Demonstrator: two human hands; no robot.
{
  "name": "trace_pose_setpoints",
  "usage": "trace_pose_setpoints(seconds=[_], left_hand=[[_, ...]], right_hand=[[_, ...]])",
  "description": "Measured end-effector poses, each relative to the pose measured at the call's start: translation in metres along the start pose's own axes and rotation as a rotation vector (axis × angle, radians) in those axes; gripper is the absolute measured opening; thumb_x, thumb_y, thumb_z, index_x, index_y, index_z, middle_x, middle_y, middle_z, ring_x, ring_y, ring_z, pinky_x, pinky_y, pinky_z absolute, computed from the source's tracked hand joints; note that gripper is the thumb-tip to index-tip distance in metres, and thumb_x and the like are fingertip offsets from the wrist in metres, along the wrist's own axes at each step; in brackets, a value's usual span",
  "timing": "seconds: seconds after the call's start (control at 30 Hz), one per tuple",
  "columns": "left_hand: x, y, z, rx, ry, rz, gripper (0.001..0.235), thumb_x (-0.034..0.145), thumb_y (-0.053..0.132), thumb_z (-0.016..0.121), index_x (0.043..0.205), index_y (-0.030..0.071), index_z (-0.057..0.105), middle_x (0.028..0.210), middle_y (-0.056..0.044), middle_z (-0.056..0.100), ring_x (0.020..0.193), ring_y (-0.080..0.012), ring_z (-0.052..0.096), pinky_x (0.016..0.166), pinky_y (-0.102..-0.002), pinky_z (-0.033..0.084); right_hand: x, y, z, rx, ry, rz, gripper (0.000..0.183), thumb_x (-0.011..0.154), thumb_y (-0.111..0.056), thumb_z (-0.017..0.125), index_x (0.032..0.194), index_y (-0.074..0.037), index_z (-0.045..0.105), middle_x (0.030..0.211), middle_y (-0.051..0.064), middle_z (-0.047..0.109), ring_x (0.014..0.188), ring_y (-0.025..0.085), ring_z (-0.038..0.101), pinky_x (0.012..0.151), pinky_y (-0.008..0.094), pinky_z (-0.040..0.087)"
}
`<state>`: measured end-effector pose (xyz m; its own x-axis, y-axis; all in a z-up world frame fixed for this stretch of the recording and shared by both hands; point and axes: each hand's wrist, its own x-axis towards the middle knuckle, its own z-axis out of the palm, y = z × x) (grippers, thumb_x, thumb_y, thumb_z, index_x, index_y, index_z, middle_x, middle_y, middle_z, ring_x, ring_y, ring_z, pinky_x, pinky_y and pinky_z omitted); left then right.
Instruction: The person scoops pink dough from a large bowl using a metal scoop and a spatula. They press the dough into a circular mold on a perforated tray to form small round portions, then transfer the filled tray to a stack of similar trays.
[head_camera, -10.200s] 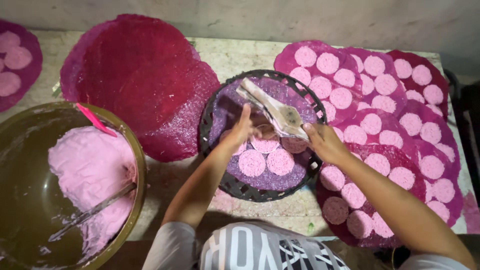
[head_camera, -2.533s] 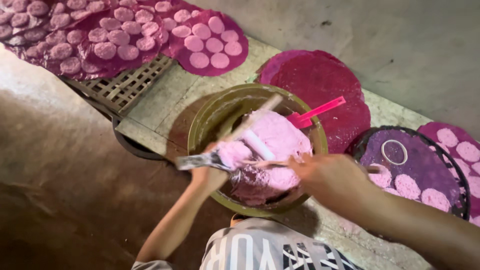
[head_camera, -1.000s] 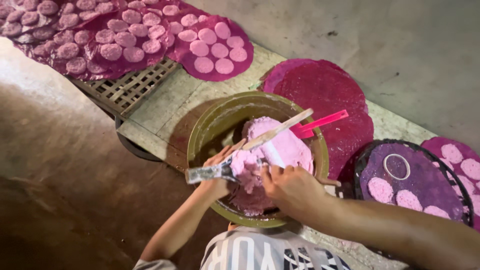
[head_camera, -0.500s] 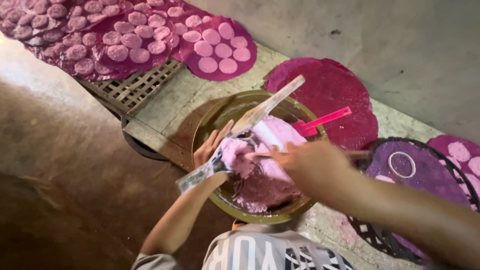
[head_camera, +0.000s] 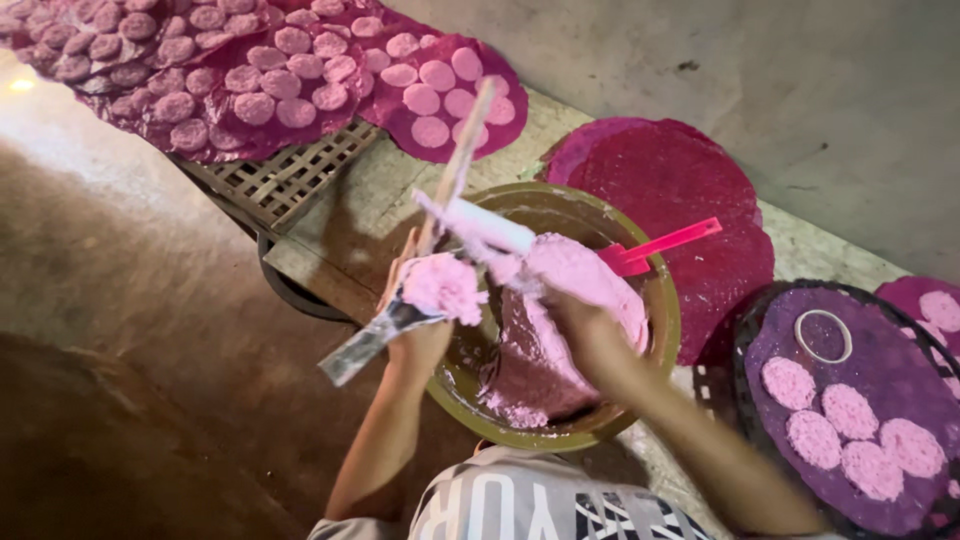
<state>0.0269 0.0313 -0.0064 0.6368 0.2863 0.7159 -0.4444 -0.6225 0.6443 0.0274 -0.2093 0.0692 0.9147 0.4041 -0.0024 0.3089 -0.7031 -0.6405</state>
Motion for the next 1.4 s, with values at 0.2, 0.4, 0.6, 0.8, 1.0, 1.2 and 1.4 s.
trace_pose_setpoints(seconds=[0.2, 0.4, 0.6, 0.8, 1.0, 1.2, 1.4], left_hand=[[0.015, -0.008, -0.007, 0.546, -0.11, 0.086, 0.047, 0.083, 0.023, 0.081, 0.123, 0.001, 0.068, 0.151, -0.025, 0.053, 0.122, -0.0402, 0.066, 0.093, -0.045, 0.06], [0.02, -0.002, 0.0, 0.538, -0.285, -0.037, 0.048, 0.079, 0.035, 0.084, 0.121, 0.017, 0.071, 0.163, -0.025, 0.029, 0.128, -0.0578, 0.053, 0.097, -0.059, 0.052], [0.023, 0.01, 0.015, 0.575, -0.441, -0.206, 0.064, 0.084, 0.032, 0.08, 0.143, 0.019, 0.058, 0.165, -0.028, 0.004, 0.136, -0.0617, 0.037, 0.101, -0.065, 0.043], [0.035, -0.01, 0.012, 0.73, -0.543, -0.163, 0.069, 0.084, 0.039, 0.078, 0.145, 0.021, 0.053, 0.165, -0.026, 0.008, 0.136, -0.0544, 0.039, 0.105, -0.061, 0.045], [0.032, -0.015, 0.004, 0.664, -0.416, 0.157, 0.075, 0.091, 0.026, 0.072, 0.15, -0.013, 0.05, 0.134, -0.027, 0.045, 0.106, -0.0358, 0.061, 0.083, -0.041, 0.06], [0.037, -0.046, -0.009, 0.452, -0.28, 0.226, 0.039, 0.08, 0.019, 0.085, 0.109, 0.0, 0.067, 0.132, -0.026, 0.063, 0.102, -0.0336, 0.065, 0.08, -0.041, 0.056], [-0.028, -0.037, 0.014, -0.606, -0.342, -0.715, 0.039, 0.075, 0.0, 0.067, 0.114, 0.004, 0.063, 0.104, -0.007, 0.066, 0.093, -0.0191, 0.064, 0.075, -0.036, 0.059]], right_hand=[[-0.038, 0.053, 0.073, 0.266, -0.129, -0.141, 0.067, 0.089, 0.006, 0.057, 0.154, -0.01, 0.047, 0.076, 0.013, 0.065, 0.063, 0.012, 0.059, 0.061, 0.027, 0.049], [-0.02, 0.072, 0.011, 0.395, -0.094, -0.395, 0.053, 0.101, 0.004, 0.056, 0.153, -0.009, 0.05, 0.085, 0.015, 0.067, 0.071, 0.018, 0.061, 0.066, 0.037, 0.052], [-0.013, 0.058, 0.049, 0.223, -0.073, -0.04, 0.055, 0.098, -0.004, 0.056, 0.152, -0.015, 0.049, 0.056, 0.005, 0.055, 0.045, 0.012, 0.047, 0.046, 0.033, 0.044], [-0.038, 0.056, 0.042, 0.24, -0.16, -0.115, 0.068, 0.089, 0.004, 0.056, 0.153, -0.017, 0.05, 0.058, 0.009, 0.051, 0.047, 0.012, 0.051, 0.05, 0.031, 0.049], [-0.006, 0.061, -0.015, 0.111, -0.195, -0.028, 0.052, 0.099, -0.009, 0.057, 0.149, -0.019, 0.053, 0.059, 0.013, 0.058, 0.048, 0.019, 0.05, 0.053, 0.037, 0.045], [-0.034, 0.085, -0.037, 0.189, -0.273, -0.207, 0.045, 0.099, -0.008, 0.057, 0.144, -0.011, 0.059, 0.09, 0.01, 0.074, 0.074, 0.016, 0.065, 0.068, 0.034, 0.053], [-0.05, 0.103, -0.025, -0.06, -0.425, 0.021, 0.063, 0.088, -0.011, 0.067, 0.148, -0.017, 0.049, 0.1, 0.023, 0.069, 0.094, 0.029, 0.066, 0.087, 0.04, 0.053]])
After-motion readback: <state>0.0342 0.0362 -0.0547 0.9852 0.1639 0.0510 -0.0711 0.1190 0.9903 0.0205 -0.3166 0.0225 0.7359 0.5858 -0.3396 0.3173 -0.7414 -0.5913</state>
